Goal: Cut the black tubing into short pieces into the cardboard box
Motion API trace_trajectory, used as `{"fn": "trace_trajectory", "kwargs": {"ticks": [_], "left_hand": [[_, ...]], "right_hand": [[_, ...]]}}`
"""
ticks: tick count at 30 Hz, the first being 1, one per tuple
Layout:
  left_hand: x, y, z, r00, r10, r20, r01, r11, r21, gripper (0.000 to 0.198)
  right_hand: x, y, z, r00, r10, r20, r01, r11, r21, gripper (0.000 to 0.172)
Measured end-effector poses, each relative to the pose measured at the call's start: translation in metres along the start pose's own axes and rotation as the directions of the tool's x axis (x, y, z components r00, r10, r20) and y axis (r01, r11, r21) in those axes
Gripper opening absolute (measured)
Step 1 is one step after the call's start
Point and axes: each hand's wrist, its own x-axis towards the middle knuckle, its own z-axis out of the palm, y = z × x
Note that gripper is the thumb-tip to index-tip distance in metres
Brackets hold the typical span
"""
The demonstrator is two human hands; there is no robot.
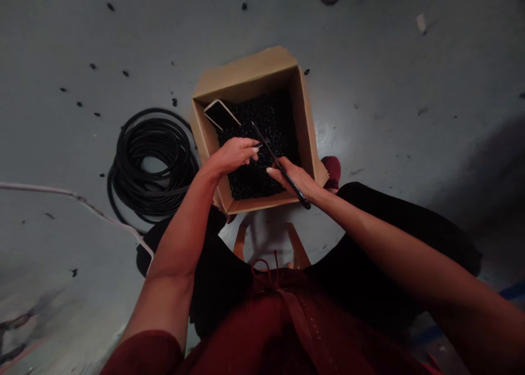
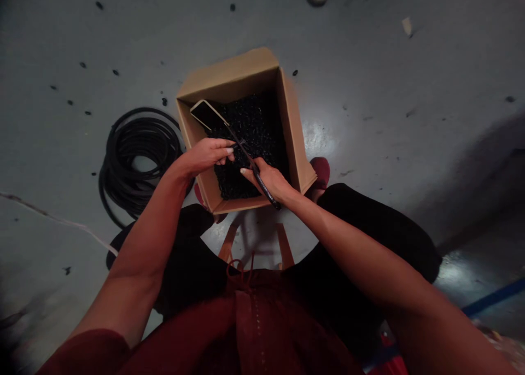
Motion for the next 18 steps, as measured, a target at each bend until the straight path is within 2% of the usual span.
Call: {"fn": "trace_trajectory", "kwargs": {"ticks": [10, 18], "left_hand": [[0.0017, 0.0002, 0.0037, 0.999, -0.040, -0.020, 0.039, 0.998, -0.051, 0.021], [-0.0020, -0.0022, 0.0048, 0.988, -0.145, 0.062, 0.129, 0.970, 0.204, 0.016]], "right_hand": [[-0.0016, -0.0039, -0.0047, 0.999, 0.020, -0.032, -0.022, 0.998, -0.064, 0.029], [0.0027, 0.0042, -0.0046, 0.998, 0.067, -0.016, -0.068, 0.992, -0.104, 0.029]]}}
